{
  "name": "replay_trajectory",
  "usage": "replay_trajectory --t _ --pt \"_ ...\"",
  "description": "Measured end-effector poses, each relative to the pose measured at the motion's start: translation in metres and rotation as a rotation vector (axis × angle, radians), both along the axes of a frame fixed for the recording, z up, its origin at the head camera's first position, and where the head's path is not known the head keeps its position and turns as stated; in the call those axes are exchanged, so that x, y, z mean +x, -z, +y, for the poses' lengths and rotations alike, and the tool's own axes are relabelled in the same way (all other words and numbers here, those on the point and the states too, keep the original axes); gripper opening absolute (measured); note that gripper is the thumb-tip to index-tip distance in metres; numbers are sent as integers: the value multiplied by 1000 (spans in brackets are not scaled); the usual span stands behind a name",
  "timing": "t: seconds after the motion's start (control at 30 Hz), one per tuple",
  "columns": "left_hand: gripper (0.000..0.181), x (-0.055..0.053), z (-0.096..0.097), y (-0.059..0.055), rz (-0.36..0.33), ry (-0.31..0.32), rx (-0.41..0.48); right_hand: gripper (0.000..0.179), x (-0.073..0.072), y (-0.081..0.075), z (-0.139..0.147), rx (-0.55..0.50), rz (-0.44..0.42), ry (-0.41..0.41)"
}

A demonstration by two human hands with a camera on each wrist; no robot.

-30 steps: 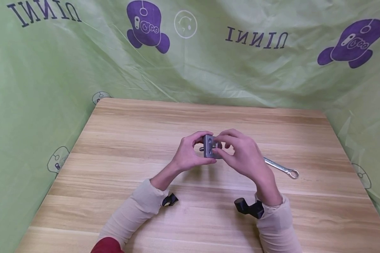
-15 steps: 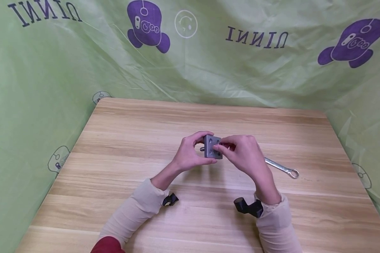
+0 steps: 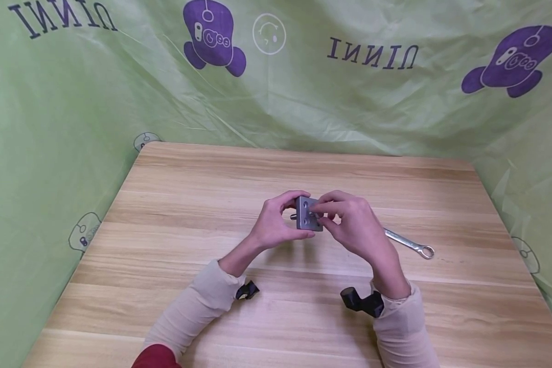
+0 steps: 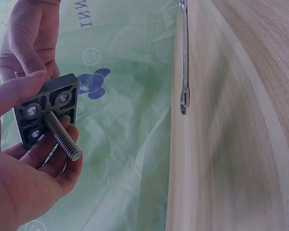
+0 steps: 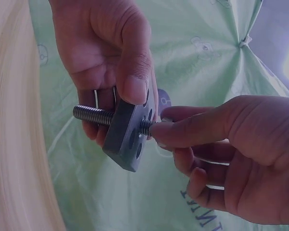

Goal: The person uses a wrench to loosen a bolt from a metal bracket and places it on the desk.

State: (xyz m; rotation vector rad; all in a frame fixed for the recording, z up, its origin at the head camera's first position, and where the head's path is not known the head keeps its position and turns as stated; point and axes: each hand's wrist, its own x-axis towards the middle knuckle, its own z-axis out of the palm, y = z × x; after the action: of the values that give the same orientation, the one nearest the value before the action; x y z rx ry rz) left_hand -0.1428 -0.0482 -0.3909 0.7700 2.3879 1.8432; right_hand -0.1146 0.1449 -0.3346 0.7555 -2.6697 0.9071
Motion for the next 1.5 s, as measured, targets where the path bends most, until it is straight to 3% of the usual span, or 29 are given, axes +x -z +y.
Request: replay_trajectory --t 0.2,0.43,0.57,0.73,0.87,1.0,1.27,1.5 --pt "71 -1 0 1 5 0 3 22 0 1 0 35 98 -35" --pt "72 0 0 0 4 4 11 26 0 1 2 -10 74 -46" --pt "72 -1 -1 0 13 5 16 35 -2 0 1 -39 42 37" --pt "72 -1 0 1 9 5 15 33 -3 -1 -2 4 -90 184" --pt "72 -1 0 1 4 3 15 27 -3 -1 -4 32 -162 218" --pt "72 -1 -1 0 4 1 8 23 -2 -1 -5 20 -168 205" --pt "73 0 -1 -1 1 -3 1 20 -2 -1 -3 27 -43 97" --pt "73 -1 -1 0 9 -1 -1 22 1 -1 -2 -1 -21 31"
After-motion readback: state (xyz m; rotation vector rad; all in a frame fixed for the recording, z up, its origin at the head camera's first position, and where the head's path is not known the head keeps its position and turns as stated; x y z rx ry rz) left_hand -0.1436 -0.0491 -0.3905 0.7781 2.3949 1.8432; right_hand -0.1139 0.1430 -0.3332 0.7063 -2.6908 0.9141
